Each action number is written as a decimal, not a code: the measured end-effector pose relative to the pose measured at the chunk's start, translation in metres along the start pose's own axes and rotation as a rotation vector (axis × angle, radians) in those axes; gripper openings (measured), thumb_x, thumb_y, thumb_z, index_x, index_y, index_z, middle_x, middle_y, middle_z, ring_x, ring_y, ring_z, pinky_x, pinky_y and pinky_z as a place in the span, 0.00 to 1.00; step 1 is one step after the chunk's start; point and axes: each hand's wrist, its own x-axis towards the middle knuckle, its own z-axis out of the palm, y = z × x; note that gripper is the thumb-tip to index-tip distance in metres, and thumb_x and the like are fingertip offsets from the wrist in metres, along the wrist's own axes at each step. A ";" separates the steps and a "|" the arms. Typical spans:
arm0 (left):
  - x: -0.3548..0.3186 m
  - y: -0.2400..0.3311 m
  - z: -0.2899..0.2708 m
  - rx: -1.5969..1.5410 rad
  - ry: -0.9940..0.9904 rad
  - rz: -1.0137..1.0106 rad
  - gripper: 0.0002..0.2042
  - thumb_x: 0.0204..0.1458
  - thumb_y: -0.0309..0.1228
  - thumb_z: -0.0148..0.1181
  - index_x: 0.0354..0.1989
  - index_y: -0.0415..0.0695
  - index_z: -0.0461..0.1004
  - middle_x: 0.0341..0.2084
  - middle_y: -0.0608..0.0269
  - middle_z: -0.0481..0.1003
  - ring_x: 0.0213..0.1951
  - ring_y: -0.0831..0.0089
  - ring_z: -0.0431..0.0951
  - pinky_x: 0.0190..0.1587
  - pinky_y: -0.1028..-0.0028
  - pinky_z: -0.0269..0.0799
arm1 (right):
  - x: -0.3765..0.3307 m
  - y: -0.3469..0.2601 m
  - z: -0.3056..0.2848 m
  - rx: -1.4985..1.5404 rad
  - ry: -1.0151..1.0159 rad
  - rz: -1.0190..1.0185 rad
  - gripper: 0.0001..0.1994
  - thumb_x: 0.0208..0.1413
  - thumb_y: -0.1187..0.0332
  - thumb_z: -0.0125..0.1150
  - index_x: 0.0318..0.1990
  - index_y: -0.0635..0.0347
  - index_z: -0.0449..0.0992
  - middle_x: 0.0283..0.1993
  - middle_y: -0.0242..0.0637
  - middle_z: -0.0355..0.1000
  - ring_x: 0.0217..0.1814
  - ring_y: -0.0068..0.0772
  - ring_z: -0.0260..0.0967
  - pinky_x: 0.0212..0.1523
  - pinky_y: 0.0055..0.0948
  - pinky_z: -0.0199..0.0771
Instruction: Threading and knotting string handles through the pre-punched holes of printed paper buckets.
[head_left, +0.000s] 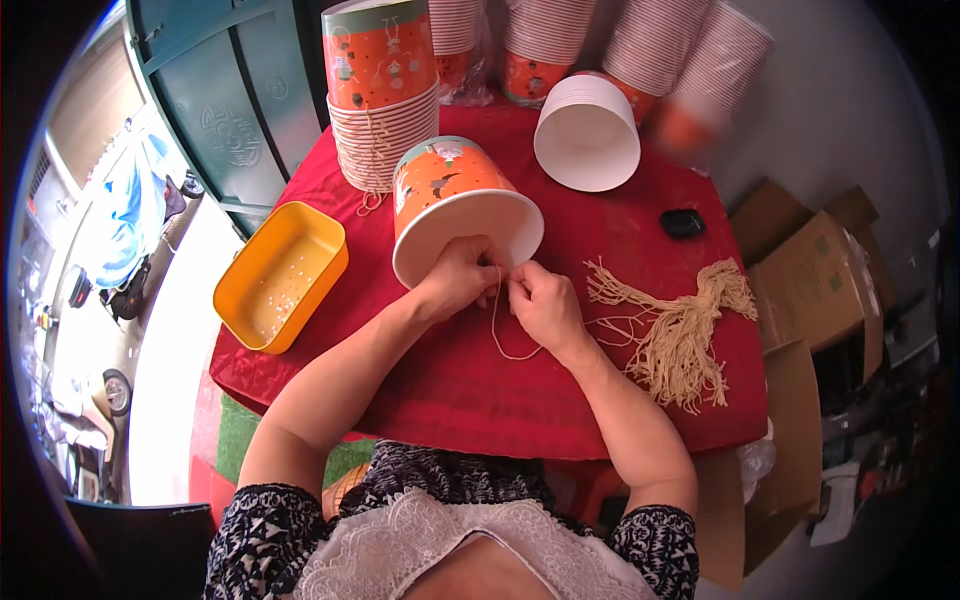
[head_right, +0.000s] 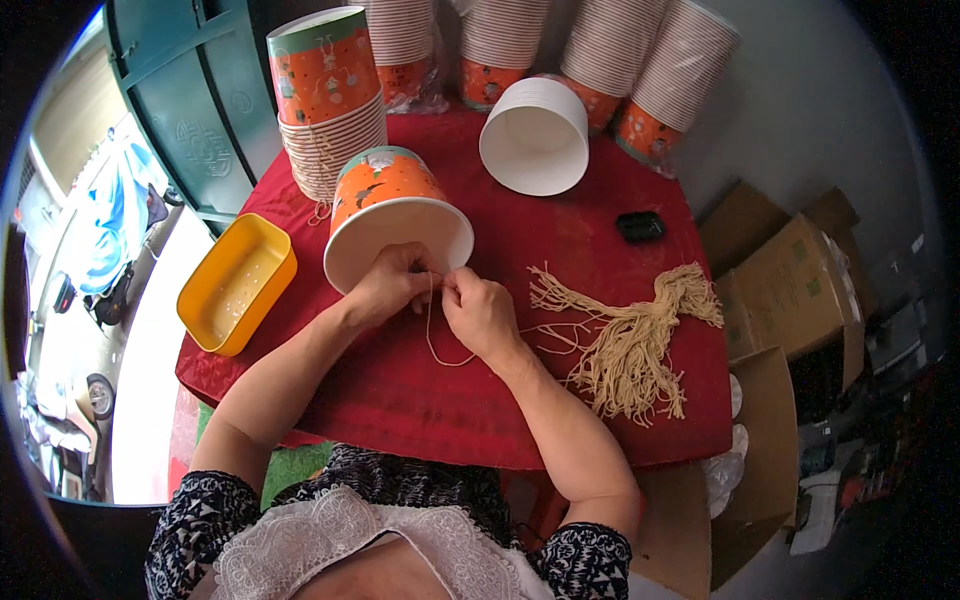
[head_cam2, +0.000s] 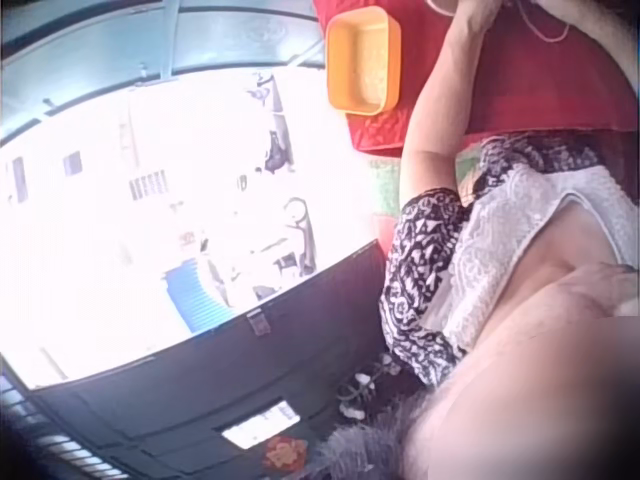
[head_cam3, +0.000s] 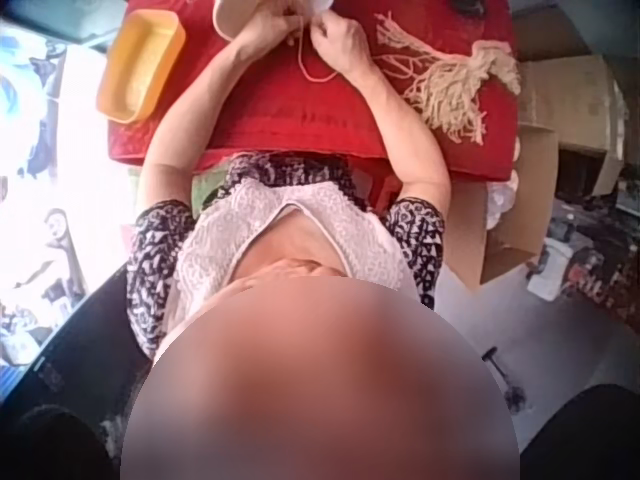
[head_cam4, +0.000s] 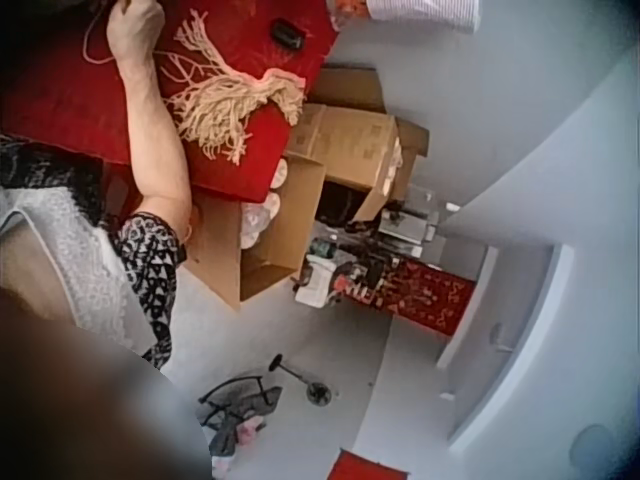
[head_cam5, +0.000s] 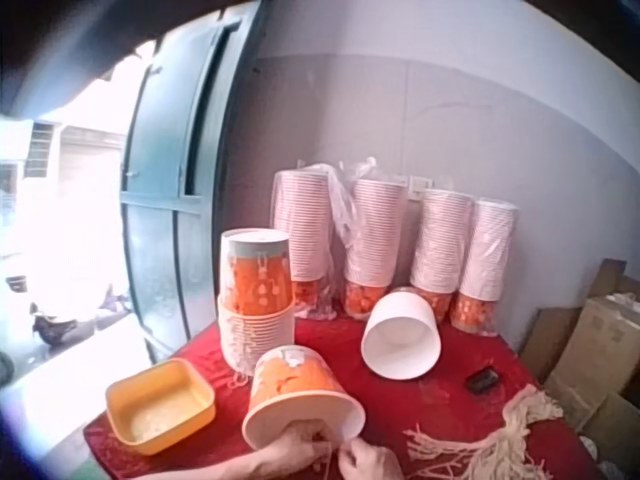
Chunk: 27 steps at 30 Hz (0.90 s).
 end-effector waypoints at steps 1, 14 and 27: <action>0.000 -0.001 0.000 -0.001 0.006 0.008 0.04 0.52 0.23 0.58 0.31 0.35 0.70 0.21 0.61 0.72 0.20 0.76 0.72 0.22 0.77 0.69 | 0.000 -0.001 -0.001 -0.001 -0.003 -0.001 0.04 0.53 0.73 0.60 0.31 0.64 0.73 0.23 0.49 0.74 0.26 0.52 0.75 0.25 0.43 0.73; -0.004 -0.001 0.005 0.222 0.098 0.166 0.05 0.42 0.20 0.57 0.30 0.35 0.73 0.25 0.57 0.75 0.29 0.70 0.75 0.32 0.69 0.72 | 0.007 -0.012 -0.010 -0.115 0.162 -0.184 0.04 0.53 0.77 0.59 0.36 0.65 0.74 0.36 0.45 0.72 0.35 0.48 0.73 0.33 0.39 0.74; -0.002 -0.009 0.020 0.450 0.247 0.525 0.06 0.46 0.18 0.55 0.34 0.37 0.71 0.32 0.46 0.75 0.35 0.46 0.77 0.38 0.58 0.73 | 0.010 0.007 0.001 -0.062 0.168 -0.163 0.04 0.52 0.79 0.58 0.36 0.65 0.75 0.35 0.47 0.71 0.38 0.52 0.71 0.37 0.43 0.73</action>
